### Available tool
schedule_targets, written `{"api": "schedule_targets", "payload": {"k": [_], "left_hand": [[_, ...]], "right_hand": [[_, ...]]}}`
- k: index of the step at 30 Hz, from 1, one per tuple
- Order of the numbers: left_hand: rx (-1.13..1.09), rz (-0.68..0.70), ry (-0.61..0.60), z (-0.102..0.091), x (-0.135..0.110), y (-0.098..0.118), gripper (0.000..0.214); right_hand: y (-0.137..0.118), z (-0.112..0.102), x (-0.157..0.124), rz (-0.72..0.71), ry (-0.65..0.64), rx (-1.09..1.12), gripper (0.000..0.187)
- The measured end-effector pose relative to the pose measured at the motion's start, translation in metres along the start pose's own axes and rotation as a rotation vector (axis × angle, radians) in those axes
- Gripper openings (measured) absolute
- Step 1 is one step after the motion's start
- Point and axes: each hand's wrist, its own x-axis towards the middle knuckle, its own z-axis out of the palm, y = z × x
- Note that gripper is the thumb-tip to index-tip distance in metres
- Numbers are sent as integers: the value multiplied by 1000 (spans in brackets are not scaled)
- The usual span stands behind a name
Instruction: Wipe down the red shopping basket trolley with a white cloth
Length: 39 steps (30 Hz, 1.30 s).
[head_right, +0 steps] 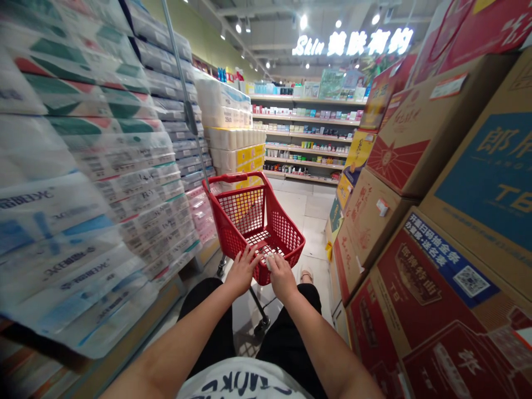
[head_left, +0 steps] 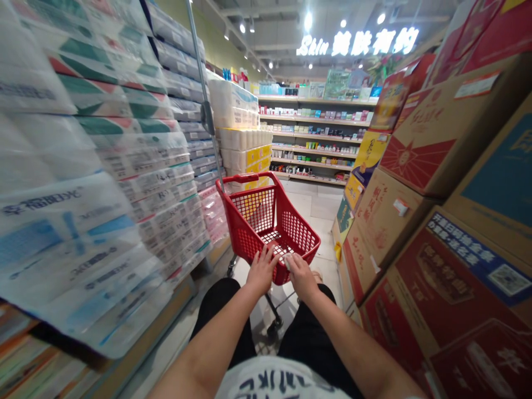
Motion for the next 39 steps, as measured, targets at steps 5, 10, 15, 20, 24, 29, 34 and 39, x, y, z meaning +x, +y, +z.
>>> {"api": "schedule_targets", "payload": {"k": [5,10,15,20,24,29,34,39], "left_hand": [[6,8,-10,1,2,-3,70],[6,16,-38,-1,7,-1,71],[11,27,-46,-2,8,-1,72],[0,29,-21,1,8,-2,70],[-14,34,9,6,11,-2,70],[-19,35,30,14,11,-2,67],[-17,60,51,15,9,-5,60],[-33,75,54,11,7,-7,52]], "right_hand": [[1,-8,-6,-136,75,-29,47],[-9,-11,-11,-244,29,-16,37],[-12,0,-11,-243,-134,-44,26],[-14,7,-9,-213,-93,-79,31],[-14,8,-11,-141,-163,-123,34],[-8,4,-11,-138,-100,-117,43],[-8,5,-13,-164,-111,-104,32],[-11,4,-14,-147,-84,-72,38]]}}
